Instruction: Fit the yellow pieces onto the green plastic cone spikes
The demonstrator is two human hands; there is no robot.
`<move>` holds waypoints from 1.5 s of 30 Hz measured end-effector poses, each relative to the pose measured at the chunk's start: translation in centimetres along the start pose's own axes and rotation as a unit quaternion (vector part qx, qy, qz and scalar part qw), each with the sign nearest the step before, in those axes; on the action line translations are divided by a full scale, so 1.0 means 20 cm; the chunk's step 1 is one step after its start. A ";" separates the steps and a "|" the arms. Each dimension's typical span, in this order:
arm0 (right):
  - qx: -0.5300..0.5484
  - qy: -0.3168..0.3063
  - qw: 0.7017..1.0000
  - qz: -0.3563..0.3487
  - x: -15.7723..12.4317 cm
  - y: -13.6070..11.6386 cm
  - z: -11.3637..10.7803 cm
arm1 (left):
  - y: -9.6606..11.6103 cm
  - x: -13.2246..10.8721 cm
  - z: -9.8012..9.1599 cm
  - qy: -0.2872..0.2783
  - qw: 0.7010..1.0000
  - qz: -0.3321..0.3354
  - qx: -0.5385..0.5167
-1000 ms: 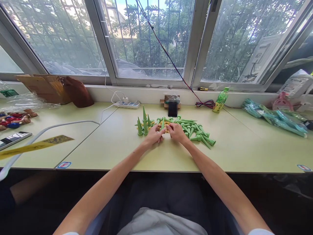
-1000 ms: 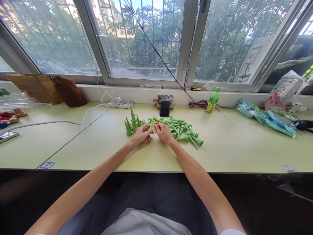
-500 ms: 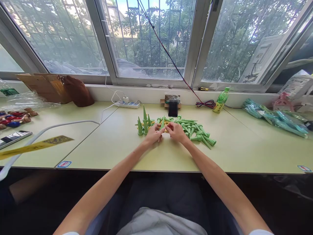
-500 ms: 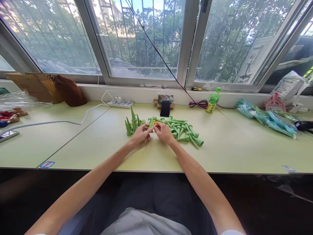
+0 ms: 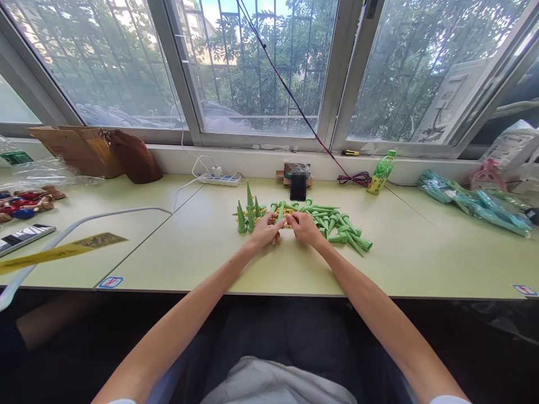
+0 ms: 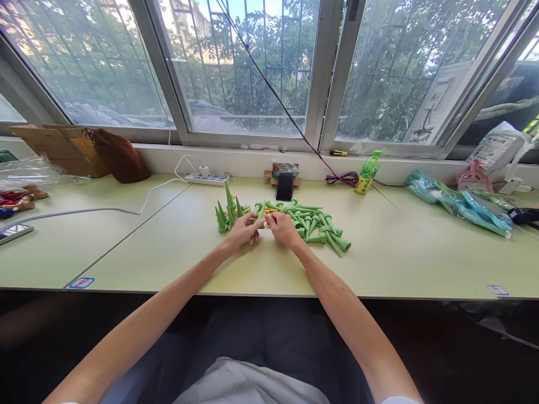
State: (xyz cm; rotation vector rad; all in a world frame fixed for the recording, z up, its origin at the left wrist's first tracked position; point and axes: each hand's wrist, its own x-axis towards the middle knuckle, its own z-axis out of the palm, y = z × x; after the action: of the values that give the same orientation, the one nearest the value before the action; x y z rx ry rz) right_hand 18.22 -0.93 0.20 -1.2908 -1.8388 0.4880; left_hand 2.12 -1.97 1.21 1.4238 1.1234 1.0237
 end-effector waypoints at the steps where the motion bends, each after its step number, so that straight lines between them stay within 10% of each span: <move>1: 0.000 0.001 1.000 0.000 0.00 0.00 0.00 | 0.00 0.00 0.00 -0.001 1.000 0.002 -0.001; 45: 0.256 -0.011 0.967 0.003 0.00 0.00 0.02 | 0.03 0.00 -0.03 -0.066 0.976 -0.001 -0.208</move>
State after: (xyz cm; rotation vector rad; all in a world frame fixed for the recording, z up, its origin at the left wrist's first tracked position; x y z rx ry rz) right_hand 17.89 -0.89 -0.02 -0.9365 -1.5808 0.9137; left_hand 1.57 -1.92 1.91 1.1341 0.7581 1.0731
